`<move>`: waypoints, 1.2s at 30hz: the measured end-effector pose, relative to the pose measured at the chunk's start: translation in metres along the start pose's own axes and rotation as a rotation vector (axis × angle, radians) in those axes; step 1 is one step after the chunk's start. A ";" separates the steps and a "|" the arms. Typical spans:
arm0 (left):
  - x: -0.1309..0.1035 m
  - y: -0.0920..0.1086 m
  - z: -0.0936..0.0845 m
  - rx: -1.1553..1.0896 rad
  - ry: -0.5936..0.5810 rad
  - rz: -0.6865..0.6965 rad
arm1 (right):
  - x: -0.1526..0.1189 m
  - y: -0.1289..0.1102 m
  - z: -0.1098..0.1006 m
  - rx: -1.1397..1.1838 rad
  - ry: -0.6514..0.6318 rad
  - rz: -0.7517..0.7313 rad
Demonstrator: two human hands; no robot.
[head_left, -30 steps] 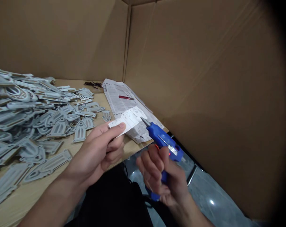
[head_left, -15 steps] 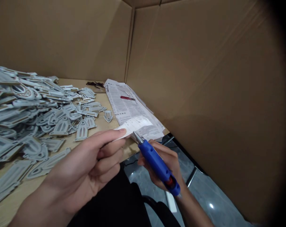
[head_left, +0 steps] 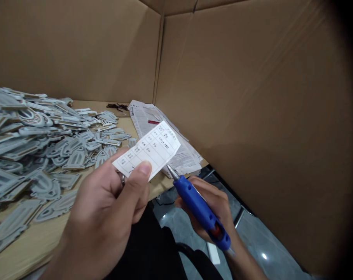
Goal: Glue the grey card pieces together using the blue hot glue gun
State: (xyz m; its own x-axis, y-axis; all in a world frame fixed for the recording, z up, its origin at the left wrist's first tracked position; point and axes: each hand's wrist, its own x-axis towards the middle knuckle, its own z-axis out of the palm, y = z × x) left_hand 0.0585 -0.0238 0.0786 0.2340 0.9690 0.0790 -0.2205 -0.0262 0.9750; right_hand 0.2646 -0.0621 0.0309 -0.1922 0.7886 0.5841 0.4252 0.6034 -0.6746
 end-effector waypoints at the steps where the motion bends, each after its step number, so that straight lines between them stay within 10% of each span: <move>1: -0.002 -0.001 0.000 0.076 0.012 0.023 | 0.000 -0.001 0.000 -0.012 0.007 0.004; 10: -0.001 0.002 0.003 0.541 0.127 0.277 | 0.002 -0.012 -0.012 -0.119 -0.080 0.029; 36: 0.005 0.005 0.005 0.328 0.084 0.095 | 0.004 -0.011 -0.022 -0.625 -0.146 -0.109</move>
State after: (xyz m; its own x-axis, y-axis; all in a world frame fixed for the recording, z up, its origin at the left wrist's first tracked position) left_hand 0.0631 -0.0198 0.0851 0.1456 0.9748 0.1689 0.0814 -0.1819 0.9799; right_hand 0.2785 -0.0676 0.0505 -0.3629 0.7611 0.5376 0.8223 0.5329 -0.1995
